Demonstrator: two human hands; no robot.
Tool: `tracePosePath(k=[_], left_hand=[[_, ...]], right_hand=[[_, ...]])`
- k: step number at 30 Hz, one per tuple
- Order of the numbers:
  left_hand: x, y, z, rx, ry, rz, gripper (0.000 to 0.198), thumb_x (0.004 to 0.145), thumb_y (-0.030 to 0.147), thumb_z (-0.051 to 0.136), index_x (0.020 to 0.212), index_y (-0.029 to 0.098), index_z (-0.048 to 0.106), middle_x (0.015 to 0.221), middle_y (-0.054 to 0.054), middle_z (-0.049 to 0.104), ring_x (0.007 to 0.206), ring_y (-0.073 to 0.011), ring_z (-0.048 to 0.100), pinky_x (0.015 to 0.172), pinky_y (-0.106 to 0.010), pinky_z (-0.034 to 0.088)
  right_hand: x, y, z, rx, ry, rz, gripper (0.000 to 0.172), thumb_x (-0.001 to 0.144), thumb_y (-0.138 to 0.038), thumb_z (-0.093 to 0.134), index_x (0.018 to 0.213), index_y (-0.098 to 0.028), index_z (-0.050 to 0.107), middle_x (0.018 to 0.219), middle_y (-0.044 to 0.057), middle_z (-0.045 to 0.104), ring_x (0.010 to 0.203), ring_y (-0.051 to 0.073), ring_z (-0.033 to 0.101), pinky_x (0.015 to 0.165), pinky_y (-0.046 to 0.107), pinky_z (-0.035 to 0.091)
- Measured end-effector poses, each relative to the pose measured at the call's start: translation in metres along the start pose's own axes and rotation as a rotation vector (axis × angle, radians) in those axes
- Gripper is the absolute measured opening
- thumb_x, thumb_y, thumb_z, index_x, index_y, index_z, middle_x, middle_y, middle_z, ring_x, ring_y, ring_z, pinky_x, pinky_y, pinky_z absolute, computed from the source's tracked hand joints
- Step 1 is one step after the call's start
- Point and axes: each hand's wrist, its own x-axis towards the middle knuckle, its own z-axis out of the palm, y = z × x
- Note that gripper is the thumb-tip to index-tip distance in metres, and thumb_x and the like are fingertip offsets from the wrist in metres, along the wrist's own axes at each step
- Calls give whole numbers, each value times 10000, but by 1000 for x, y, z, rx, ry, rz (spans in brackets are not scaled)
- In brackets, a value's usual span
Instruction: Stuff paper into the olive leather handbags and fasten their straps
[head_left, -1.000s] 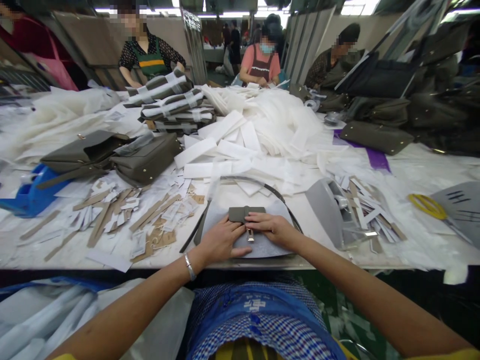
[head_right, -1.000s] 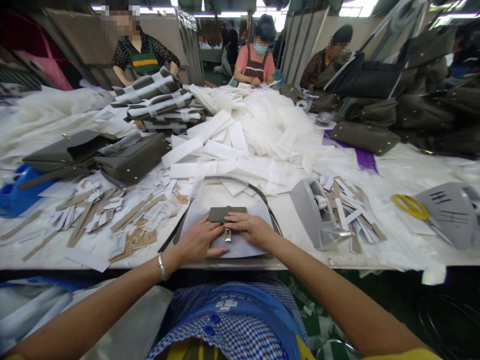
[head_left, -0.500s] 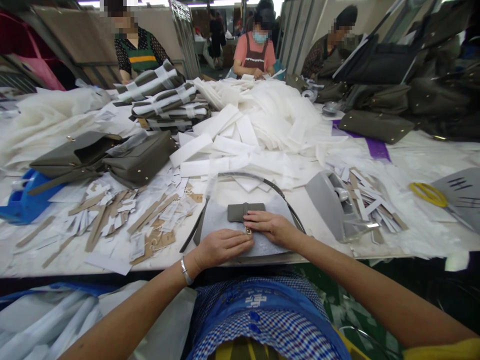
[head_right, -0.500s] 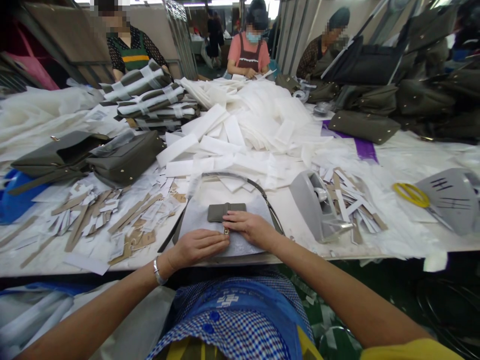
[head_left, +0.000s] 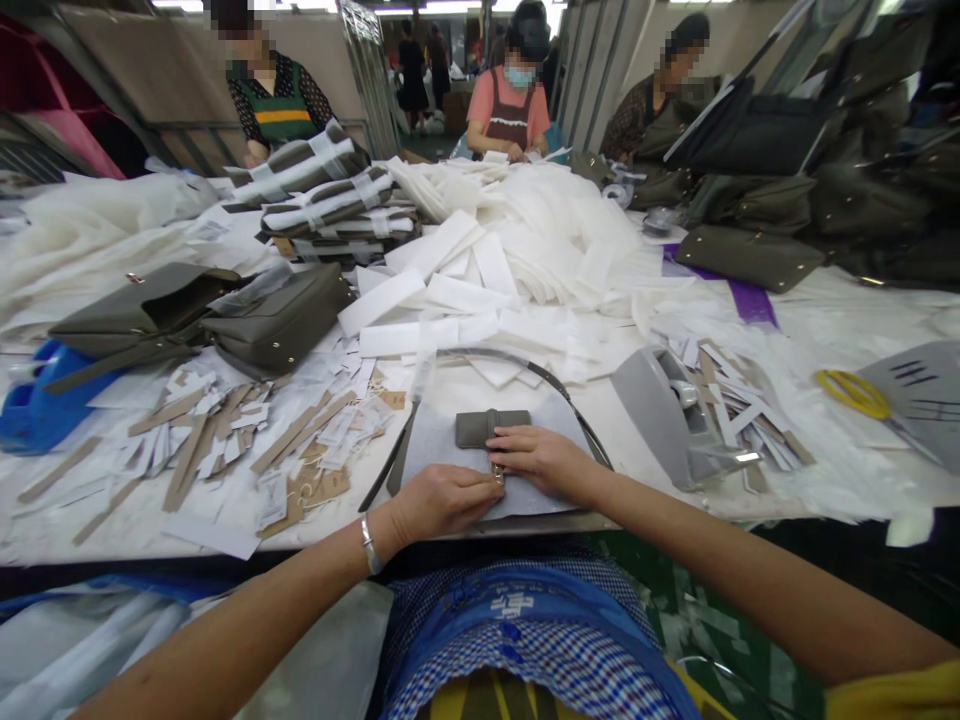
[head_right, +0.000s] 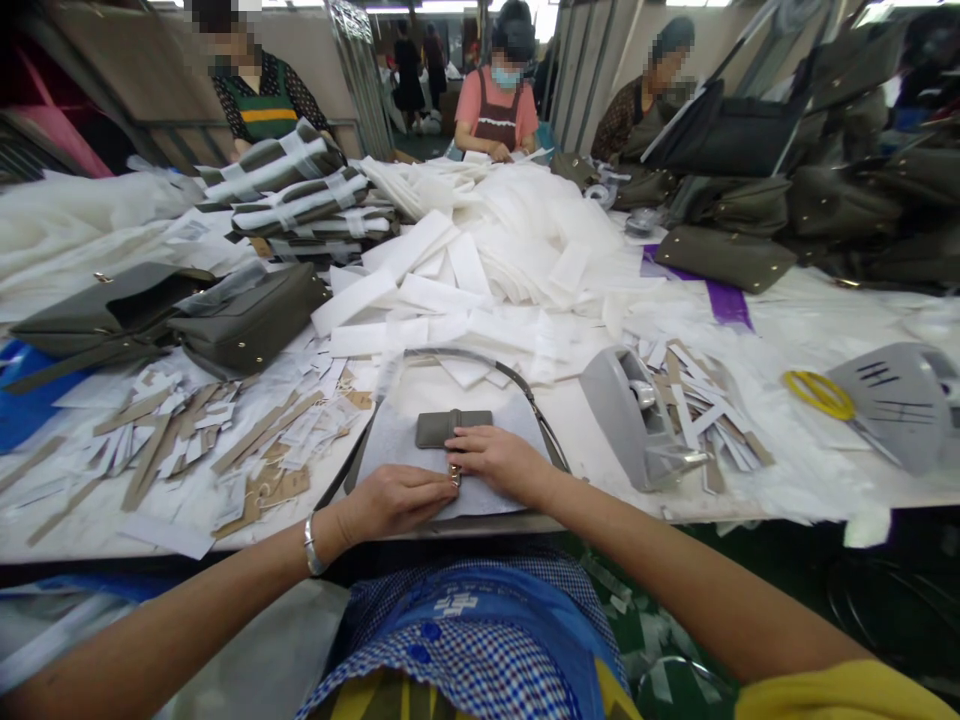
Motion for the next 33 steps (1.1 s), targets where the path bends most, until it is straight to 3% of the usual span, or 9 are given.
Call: tracePosePath(k=[6, 12, 16, 19, 22, 25, 27, 30, 33], left_hand=[[-1, 0, 2, -49, -10, -21, 255, 955, 183, 504, 1182, 192, 619, 1098, -62, 729, 968, -157, 700, 870, -247, 562], [-2, 1, 4, -30, 37, -21, 258, 949, 171, 502, 1175, 196, 624, 1095, -77, 728, 960, -164, 707, 860, -245, 569], [-1, 2, 4, -26, 62, -8, 264, 952, 167, 479, 1172, 200, 620, 1050, -81, 733, 940, -161, 714, 844, -232, 571], [-1, 2, 5, -18, 82, -6, 262, 946, 169, 486, 1170, 208, 617, 1024, -74, 737, 917, -160, 718, 840, -233, 575], [-2, 1, 7, -2, 106, 0, 262, 945, 176, 490, 1173, 217, 612, 1019, -72, 736, 919, -160, 717, 838, -232, 575], [-3, 1, 8, 3, 109, -4, 259, 948, 180, 483, 1169, 218, 613, 1003, -66, 733, 913, -151, 712, 837, -219, 569], [-3, 1, 8, 0, 104, -12, 254, 949, 180, 477, 1159, 215, 616, 992, -65, 731, 900, -146, 709, 839, -214, 565], [-4, 1, 8, -10, 89, -15, 252, 949, 180, 475, 1154, 205, 618, 1009, -70, 731, 909, -146, 706, 853, -221, 562], [-4, 0, 7, -13, 63, -28, 250, 943, 177, 490, 1158, 198, 616, 1045, -70, 732, 942, -150, 705, 867, -231, 562]], right_hand=[[19, -5, -8, -54, -60, -39, 113, 928, -217, 619, 872, -172, 707, 901, 53, 685, 879, 174, 592, 801, 279, 502], [25, -9, 5, -247, -147, 70, 201, 917, -319, 638, 841, -136, 670, 861, 85, 649, 860, 212, 546, 775, 311, 476], [29, -5, -13, -175, -246, 150, 226, 916, -372, 639, 858, -163, 701, 872, 67, 671, 870, 202, 591, 762, 290, 482], [36, 21, -47, -100, -160, 244, 198, 969, -331, 558, 962, -221, 723, 942, 27, 712, 893, 164, 645, 776, 249, 489], [44, 67, -76, -336, 49, 579, 264, 991, -276, 490, 1177, -199, 662, 1185, 86, 677, 1090, 192, 620, 939, 304, 467], [51, 110, -85, -478, 40, 752, 421, 922, -241, 588, 1325, -125, 550, 1351, 177, 572, 1241, 251, 535, 1040, 385, 407], [55, 129, -84, -497, 0, 784, 408, 893, -208, 614, 1285, -103, 569, 1280, 195, 619, 1209, 271, 558, 1062, 425, 376], [61, 138, -86, -520, -4, 798, 271, 930, -135, 516, 1171, -110, 639, 1114, 161, 705, 1115, 267, 615, 1117, 485, 276], [66, 128, -103, -535, 86, 769, 345, 992, -167, 397, 1271, -128, 596, 1231, 152, 663, 1187, 275, 572, 1159, 519, 179]])
